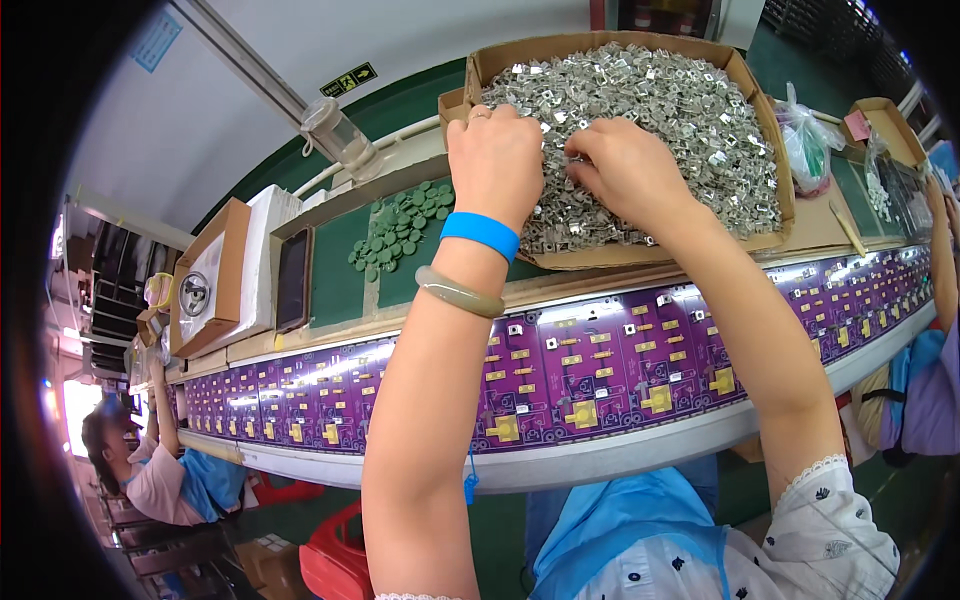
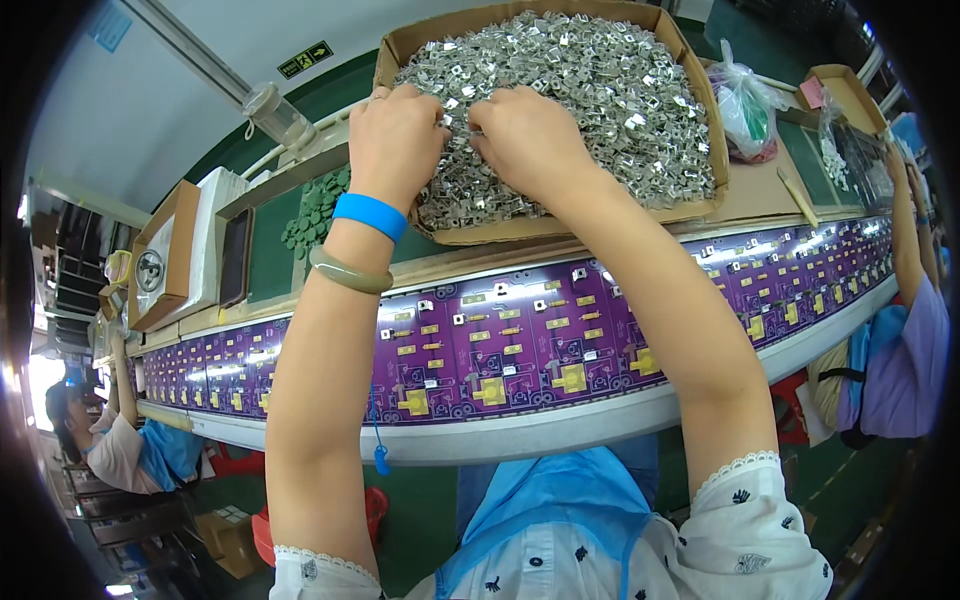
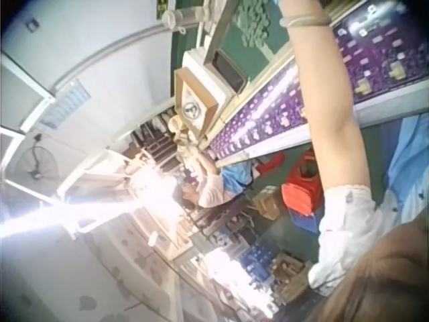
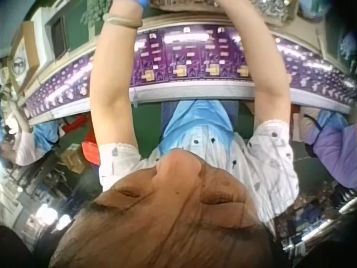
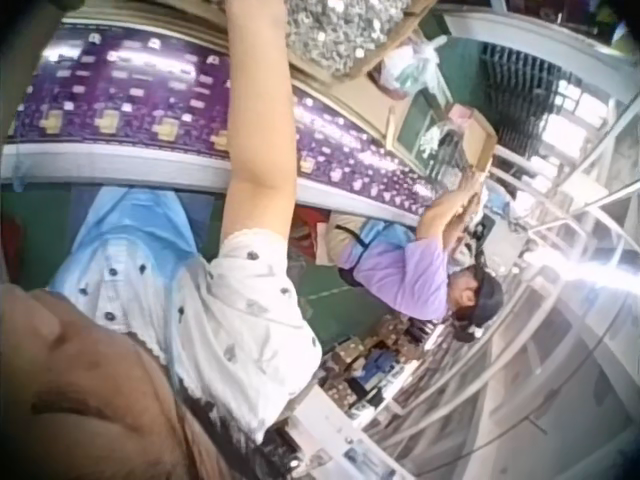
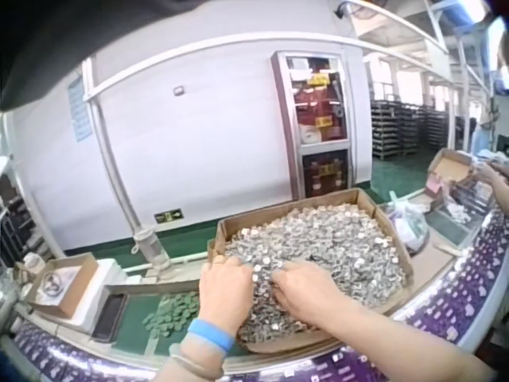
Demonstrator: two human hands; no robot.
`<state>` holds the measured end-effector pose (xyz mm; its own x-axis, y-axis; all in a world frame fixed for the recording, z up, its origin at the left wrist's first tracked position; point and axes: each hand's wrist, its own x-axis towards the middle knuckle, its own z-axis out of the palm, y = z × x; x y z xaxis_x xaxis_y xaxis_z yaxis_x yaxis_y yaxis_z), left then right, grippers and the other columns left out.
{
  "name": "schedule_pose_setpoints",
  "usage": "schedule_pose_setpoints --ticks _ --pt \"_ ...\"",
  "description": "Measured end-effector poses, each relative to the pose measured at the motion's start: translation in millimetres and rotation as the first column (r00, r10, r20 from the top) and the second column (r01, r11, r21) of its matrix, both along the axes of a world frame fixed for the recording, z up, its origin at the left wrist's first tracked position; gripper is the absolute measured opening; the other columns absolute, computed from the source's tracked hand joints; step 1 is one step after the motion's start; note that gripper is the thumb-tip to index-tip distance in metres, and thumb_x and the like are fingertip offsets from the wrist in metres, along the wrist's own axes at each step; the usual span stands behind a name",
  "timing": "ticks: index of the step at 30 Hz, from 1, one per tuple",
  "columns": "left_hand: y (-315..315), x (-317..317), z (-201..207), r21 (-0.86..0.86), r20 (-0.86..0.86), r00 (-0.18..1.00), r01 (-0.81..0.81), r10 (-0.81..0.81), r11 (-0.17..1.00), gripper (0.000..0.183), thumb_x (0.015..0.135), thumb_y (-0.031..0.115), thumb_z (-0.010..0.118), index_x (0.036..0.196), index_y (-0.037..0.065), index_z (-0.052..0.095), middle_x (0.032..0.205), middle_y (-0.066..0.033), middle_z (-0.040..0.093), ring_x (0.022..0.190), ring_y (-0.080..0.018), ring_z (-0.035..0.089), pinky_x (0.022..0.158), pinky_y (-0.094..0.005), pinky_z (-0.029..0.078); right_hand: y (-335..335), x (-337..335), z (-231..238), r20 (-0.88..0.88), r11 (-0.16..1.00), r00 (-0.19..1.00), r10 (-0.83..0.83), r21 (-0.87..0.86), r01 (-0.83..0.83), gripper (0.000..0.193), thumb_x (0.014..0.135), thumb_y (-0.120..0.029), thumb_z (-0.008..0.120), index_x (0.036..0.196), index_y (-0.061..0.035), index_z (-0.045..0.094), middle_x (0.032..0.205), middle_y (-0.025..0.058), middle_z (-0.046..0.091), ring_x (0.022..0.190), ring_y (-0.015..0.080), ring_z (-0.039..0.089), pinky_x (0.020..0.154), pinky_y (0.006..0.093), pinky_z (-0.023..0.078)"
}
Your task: The person places small silver components from a cardboard box onto a long purple circuit board strip. The person picks up individual components and inserts them into designated slots on the board, working along the assembly line.
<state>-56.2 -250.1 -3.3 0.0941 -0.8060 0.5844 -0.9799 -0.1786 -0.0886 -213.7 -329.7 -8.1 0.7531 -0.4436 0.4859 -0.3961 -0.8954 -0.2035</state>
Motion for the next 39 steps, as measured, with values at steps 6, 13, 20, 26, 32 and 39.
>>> schedule_pose_setpoints --ticks 6,13,20,26,32,39 --pt "-2.1 -6.4 -2.9 -0.044 -0.081 0.997 -0.018 0.014 0.999 0.009 0.076 0.007 0.066 0.077 0.009 0.074 0.089 -0.0099 0.069 0.094 -0.0307 0.066 0.078 -0.0441 0.047 -2.9 9.5 2.8 -0.076 0.996 0.994 -0.078 -0.036 0.076 0.015 0.084 -0.021 0.073 0.091 -0.0078 0.074 0.093 0.0098 0.069 0.097 0.0307 0.065 0.083 0.0437 0.055" --pt "1.6 -3.9 -4.4 0.029 -0.143 0.988 -0.049 0.053 0.998 0.01 0.077 0.008 0.067 0.08 0.009 0.076 0.091 -0.011 0.068 0.095 -0.03 0.067 0.079 -0.0429 0.049 0.1 19.1 6.5 -0.175 0.983 0.97 -0.169 0.047 0.179 0.012 0.08 -0.017 0.071 0.086 -0.007 0.074 0.091 0.0123 0.07 0.093 0.0322 0.066 0.083 0.0451 0.054" --pt "-6.2 -8.8 -6.0 -0.058 -0.028 0.994 -0.107 0.106 0.993 0.012 0.076 0.018 0.073 0.079 0.008 0.075 0.088 -0.0116 0.069 0.085 -0.0311 0.068 0.075 -0.0457 0.051 -3.0 5.3 9.3 -0.039 0.981 0.993 -0.115 0.151 0.12 0.015 0.083 -0.017 0.066 0.09 -0.0052 0.071 0.091 0.0149 0.071 0.089 0.0352 0.068 0.078 0.0465 0.054" --pt "18.3 -9.1 11.1 -0.214 -0.501 0.856 0.017 -0.125 0.977 0.018 0.081 0.02 0.072 0.087 0.004 0.076 0.088 -0.016 0.072 0.081 -0.0301 0.071 0.073 -0.039 0.056 0.4 -15.2 12.5 0.157 0.878 0.986 -0.061 0.478 -0.021 0.018 0.088 -0.016 0.067 0.101 -0.0041 0.069 0.094 0.0135 0.072 0.086 0.0284 0.07 0.078 0.0376 0.055" --pt "110.3 29.0 40.7 -0.228 -0.919 0.3 0.122 -0.255 0.966 0.025 0.088 0.009 0.073 0.11 -0.003 0.07 0.091 -0.0057 0.073 0.08 -0.0102 0.069 0.072 -0.0211 0.051 64.8 -20.4 29.6 0.418 0.602 0.906 0.065 0.708 -0.37 0.024 0.086 -0.007 0.074 0.11 -0.0011 0.072 0.097 0.0057 0.071 0.088 0.0116 0.067 0.079 0.0249 0.054" --pt "239.7 91.6 39.0 0.021 -0.92 0.389 -0.074 0.048 0.997 0.024 0.091 0.01 0.071 0.112 -0.001 0.071 0.092 -0.0042 0.072 0.085 -0.0086 0.066 0.075 -0.0226 0.051 131.2 41.0 5.6 0.384 0.643 0.826 0.414 0.519 -0.563 0.018 0.088 -0.007 0.069 0.104 -0.003 0.075 0.096 0.0117 0.071 0.088 0.025 0.069 0.08 0.0333 0.055"
